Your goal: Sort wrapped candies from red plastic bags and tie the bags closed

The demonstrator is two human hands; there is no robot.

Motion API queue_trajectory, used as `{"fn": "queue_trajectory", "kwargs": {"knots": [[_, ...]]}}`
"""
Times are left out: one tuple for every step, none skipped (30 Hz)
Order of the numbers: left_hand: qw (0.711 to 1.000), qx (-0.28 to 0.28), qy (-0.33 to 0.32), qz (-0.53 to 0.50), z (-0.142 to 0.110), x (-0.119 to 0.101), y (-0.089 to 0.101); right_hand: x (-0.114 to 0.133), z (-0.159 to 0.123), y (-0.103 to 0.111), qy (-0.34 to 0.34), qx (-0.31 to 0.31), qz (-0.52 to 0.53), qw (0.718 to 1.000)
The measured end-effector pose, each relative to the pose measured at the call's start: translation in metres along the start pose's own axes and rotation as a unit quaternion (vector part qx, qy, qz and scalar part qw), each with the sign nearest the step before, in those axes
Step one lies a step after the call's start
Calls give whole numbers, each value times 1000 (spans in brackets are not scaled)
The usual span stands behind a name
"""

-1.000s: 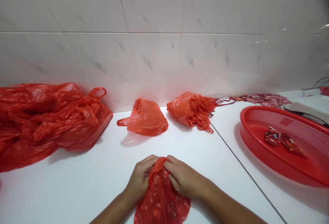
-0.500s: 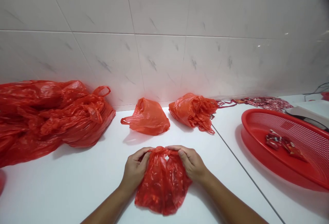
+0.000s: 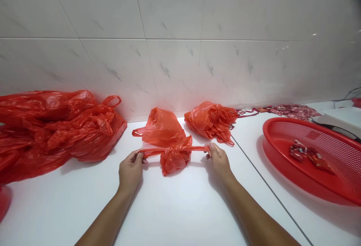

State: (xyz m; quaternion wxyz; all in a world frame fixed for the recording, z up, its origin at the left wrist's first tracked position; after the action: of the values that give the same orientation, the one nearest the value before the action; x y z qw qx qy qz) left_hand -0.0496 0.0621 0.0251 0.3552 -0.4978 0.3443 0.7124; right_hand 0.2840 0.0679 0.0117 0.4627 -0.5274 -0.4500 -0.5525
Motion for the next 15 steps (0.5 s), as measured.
{"fn": "queue_trajectory", "kwargs": {"knots": [[1000, 8, 9, -19, -1, 1, -1, -1, 0, -2, -27, 30, 48, 998], [999, 17, 16, -41, -4, 1, -3, -1, -1, -5, -43, 64, 95, 993], [998, 27, 20, -62, -7, 0, -5, 1, -3, -8, -50, 97, 140, 984], [995, 38, 23, -92, -11, -3, -7, 4, -5, -10, -52, 126, 183, 974], [989, 49, 31, -136, -15, -7, -10, 7, -8, -12, -53, 148, 220, 963], [979, 59, 46, -191, -20, -11, -12, 9, -12, -14, -57, 166, 249, 952], [962, 72, 72, -253, -25, -15, -14, 11, -15, -16, -64, 182, 269, 944], [940, 94, 106, -310, -30, -19, -16, 12, -17, -17, -74, 197, 280, 937], [915, 124, 142, -355, -36, -23, -19, 12, -19, -18, -85, 214, 283, 931], [893, 162, 174, -382, -42, -27, -22, 11, -20, -19, -97, 233, 283, 925], [878, 202, 196, -387, -48, -29, -24, 9, -21, -19, -109, 254, 281, 919], [870, 238, 208, -380, -54, -31, -27, 7, -21, -20, -120, 273, 280, 913], [866, 263, 212, -369, -58, -32, -30, 4, -20, -20, -129, 287, 280, 907], [868, 273, 210, -359, -61, -32, -32, 2, -19, -21, -136, 293, 281, 904], [872, 272, 207, -350, -62, -32, -33, 0, -18, -21, -140, 290, 284, 903]]}}
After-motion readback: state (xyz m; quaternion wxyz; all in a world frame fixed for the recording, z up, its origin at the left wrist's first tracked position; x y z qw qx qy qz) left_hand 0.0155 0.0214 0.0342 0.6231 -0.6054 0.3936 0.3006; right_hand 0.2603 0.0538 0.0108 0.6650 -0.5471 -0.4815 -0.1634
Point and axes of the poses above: each hand's wrist, its own z-axis towards the middle knuckle, its own y-axis out of the back of the hand, x = y × z, the point moved 1 cm from there along z, towards the middle knuckle, and after that the axes turned 6 degrees about -y, right-handed, at the moved point
